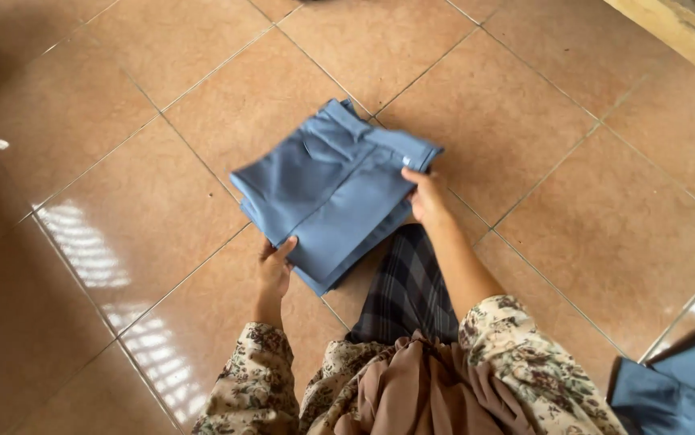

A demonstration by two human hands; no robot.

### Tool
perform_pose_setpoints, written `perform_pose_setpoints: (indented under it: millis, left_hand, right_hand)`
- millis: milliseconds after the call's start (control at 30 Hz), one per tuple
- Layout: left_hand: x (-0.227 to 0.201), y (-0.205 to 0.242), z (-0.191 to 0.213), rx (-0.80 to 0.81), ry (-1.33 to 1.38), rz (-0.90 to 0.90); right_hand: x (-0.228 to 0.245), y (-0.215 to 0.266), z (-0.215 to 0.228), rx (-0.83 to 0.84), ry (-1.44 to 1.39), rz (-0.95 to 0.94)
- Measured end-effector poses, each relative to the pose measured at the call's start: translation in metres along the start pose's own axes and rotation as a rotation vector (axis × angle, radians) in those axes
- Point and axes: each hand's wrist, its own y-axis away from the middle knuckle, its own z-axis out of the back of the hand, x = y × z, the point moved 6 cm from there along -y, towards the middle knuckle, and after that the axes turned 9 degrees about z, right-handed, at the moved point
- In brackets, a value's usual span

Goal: Folding blue uniform pants into neat rectangles on the floor.

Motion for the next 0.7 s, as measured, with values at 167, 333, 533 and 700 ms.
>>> perform_pose_setpoints:
  millis: [167, 333, 533, 700]
  left_hand:
    - [0.048, -0.023, 0.036, -0.077, 0.014, 0.126]
    - [0.044, -0.015, 0.029, -0.131, -0.011, 0.155]
    - [0.013, -0.011, 0.020, -0.081, -0.080, 0.240]
    - [0.048, -0.065, 0.051, -0.046, -0.085, 0.274]
  right_hand:
    - [-0.029, 0.021, 0.023, -0.061, 0.096, -0.092]
    - [-0.032, 0.027, 0.030, -0.089, 0.145, -0.088]
    - [-0.003, 0.064, 0.027, -0.198, 0.299, 0.003]
    - [0.054, 0.076, 0.009, -0.049, 1.205, 0.373]
